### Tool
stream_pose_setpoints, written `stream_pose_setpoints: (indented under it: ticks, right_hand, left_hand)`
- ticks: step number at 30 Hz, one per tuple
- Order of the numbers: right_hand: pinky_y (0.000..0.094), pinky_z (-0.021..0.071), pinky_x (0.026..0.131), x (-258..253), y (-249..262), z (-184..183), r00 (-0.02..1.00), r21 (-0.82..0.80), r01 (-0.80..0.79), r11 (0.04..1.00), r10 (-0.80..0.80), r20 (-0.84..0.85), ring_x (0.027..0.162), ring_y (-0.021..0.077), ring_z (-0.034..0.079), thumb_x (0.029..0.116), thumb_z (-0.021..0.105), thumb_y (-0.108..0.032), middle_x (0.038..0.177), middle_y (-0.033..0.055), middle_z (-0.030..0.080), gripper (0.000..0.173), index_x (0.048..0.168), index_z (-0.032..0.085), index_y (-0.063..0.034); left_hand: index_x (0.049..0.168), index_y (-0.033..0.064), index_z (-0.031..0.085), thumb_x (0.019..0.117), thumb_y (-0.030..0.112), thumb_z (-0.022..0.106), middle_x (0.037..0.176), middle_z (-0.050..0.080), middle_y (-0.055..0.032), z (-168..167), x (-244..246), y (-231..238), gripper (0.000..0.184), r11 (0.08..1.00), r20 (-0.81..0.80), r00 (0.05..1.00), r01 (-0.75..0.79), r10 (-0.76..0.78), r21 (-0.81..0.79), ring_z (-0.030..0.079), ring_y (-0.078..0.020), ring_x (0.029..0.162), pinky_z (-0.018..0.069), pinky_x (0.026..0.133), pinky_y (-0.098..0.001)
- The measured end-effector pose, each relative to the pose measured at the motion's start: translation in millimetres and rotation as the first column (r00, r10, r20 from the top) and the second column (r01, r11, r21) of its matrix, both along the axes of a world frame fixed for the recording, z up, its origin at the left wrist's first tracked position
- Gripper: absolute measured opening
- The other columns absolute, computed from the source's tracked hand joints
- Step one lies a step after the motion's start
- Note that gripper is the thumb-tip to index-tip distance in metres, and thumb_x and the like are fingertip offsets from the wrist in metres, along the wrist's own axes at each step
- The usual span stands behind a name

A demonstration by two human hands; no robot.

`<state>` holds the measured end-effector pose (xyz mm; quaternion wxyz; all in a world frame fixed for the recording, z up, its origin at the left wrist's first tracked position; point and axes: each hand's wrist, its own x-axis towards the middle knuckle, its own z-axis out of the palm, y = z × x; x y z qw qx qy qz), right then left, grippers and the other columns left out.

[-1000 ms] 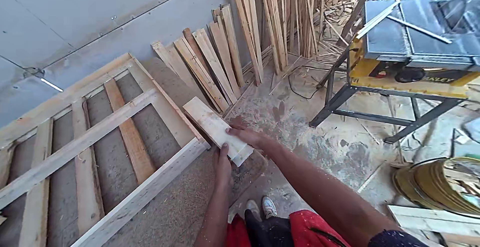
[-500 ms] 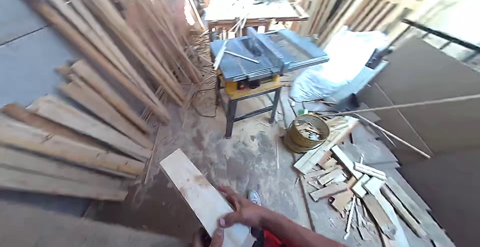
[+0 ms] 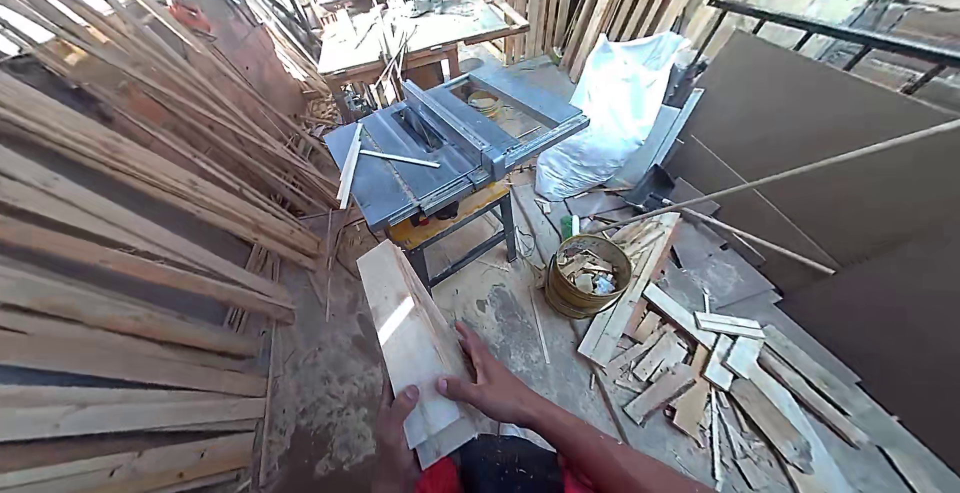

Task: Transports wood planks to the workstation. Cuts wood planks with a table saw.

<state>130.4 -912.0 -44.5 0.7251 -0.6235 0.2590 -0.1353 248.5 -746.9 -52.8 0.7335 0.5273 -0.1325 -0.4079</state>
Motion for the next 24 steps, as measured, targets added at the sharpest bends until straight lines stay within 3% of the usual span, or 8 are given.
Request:
stream_pose_setpoints:
  ticks: [3, 6, 8, 10, 13, 15, 18, 24]
  right_hand:
    - [0.042, 0.0556, 0.104, 29.9, -63.8, 0.4, 1.0, -0.073, -0.018, 0.997, 0.016, -0.024, 0.126, 0.0213, 0.063, 0.0969, 0.062, -0.053, 0.147, 0.0169, 0.055, 0.093, 0.16, 0.019, 0.0004]
    - [0.0403, 0.0499, 0.109, 68.9, -135.1, 0.7, 0.994, -0.307, -0.002, 0.952, -0.031, -0.103, 0.126, 0.0194, 0.063, 0.1076, 0.042, -0.039, 0.136, 0.0142, 0.066, 0.055, 0.146, 0.052, 0.0]
    - [0.0415, 0.0524, 0.104, 103.1, -178.0, 5.9, 0.981, -0.516, -0.025, 0.856, -0.079, -0.179, 0.116, 0.0191, 0.067, 0.1079, 0.046, -0.033, 0.123, 0.0095, 0.072, 0.041, 0.134, 0.065, -0.008]
    - [0.0442, 0.0541, 0.101, 147.7, -217.6, 13.9, 0.975, -0.738, -0.069, 0.672, -0.11, -0.192, 0.112, 0.0233, 0.068, 0.1058, 0.052, -0.025, 0.117, 0.0107, 0.071, 0.031, 0.126, 0.068, -0.0082]
    - [0.0483, 0.0534, 0.102, 244.2, -290.4, 13.9, 0.954, -0.899, -0.173, 0.402, -0.16, -0.255, 0.125, 0.0337, 0.06, 0.1007, 0.059, -0.015, 0.127, 0.0176, 0.065, 0.028, 0.125, 0.066, -0.0027]
    - [0.0519, 0.0498, 0.107, 300.4, -337.1, 6.1, 0.912, -0.914, -0.26, 0.313, -0.231, -0.338, 0.135, 0.039, 0.052, 0.0965, 0.063, -0.01, 0.141, 0.0221, 0.057, 0.036, 0.131, 0.062, 0.0006]
    - [0.0685, 0.0343, 0.114, 343.9, -386.6, -10.6, 0.79, -0.837, -0.388, 0.386, -0.329, -0.517, 0.146, 0.0516, 0.034, 0.089, 0.068, -0.004, 0.157, 0.0301, 0.038, 0.061, 0.147, 0.05, 0.0019]
    - [0.0609, 0.0518, 0.094, 360.3, -367.2, -17.9, 0.678, -0.725, -0.487, 0.487, -0.313, -0.665, 0.129, 0.0469, 0.05, 0.0894, 0.066, -0.004, 0.145, 0.0241, 0.05, 0.057, 0.145, 0.055, -0.0048]
  left_hand:
    - [0.153, 0.0033, 0.032, 0.079, 0.041, 0.077, 0.125, 0.065, -0.0223, 0.1, 35.6, -52.9, 0.094, 0.999, -0.016, 0.999, -0.032, 0.031, -0.003, 0.07, -0.0282, 0.106, 0.0612, 0.088, -0.0482]
    - [0.157, 0.0092, 0.03, 0.0788, 0.035, 0.074, 0.129, 0.064, -0.018, -0.6, 73.1, -85.2, 0.093, 0.995, -0.005, 0.997, -0.074, 0.075, 0.068, 0.069, -0.0241, 0.108, 0.0607, 0.088, -0.0455]
    - [0.157, 0.012, 0.032, 0.0786, 0.032, 0.073, 0.128, 0.066, -0.0133, -6.1, 100.5, -98.8, 0.091, 0.988, 0.065, 0.992, -0.116, 0.11, 0.106, 0.07, -0.0189, 0.105, 0.061, 0.086, -0.0402]
    - [0.159, 0.0109, 0.029, 0.0747, 0.034, 0.079, 0.13, 0.066, -0.0137, -21.0, 128.8, -109.5, 0.101, 0.988, 0.142, 0.981, -0.14, 0.129, 0.064, 0.071, -0.0187, 0.104, 0.0622, 0.086, -0.0391]
    - [0.161, 0.0034, 0.017, 0.0714, 0.039, 0.083, 0.131, 0.065, -0.0138, -34.6, 174.3, -129.4, 0.116, 0.986, 0.245, 0.959, -0.157, 0.14, 0.05, 0.072, -0.0154, 0.103, 0.0621, 0.086, -0.036]
    - [0.16, 0.0005, 0.015, 0.0715, 0.041, 0.085, 0.132, 0.065, -0.0127, -36.2, 198.5, -140.8, 0.12, 0.986, 0.266, 0.954, -0.156, 0.135, 0.056, 0.071, -0.0143, 0.104, 0.0617, 0.088, -0.0347]
    - [0.161, -0.0006, 0.01, 0.0757, 0.033, 0.084, 0.135, 0.064, -0.0108, -39.5, 232.4, -154.9, 0.118, 0.989, 0.282, 0.953, -0.135, 0.114, 0.059, 0.071, -0.0127, 0.107, 0.0606, 0.091, -0.0335]
    - [0.161, -0.0019, 0.007, 0.0787, 0.034, 0.085, 0.142, 0.06, -0.0127, -25.1, 285.7, -183.1, 0.119, 0.991, 0.325, 0.944, -0.087, 0.049, 0.104, 0.069, -0.0153, 0.114, 0.0593, 0.097, -0.0347]
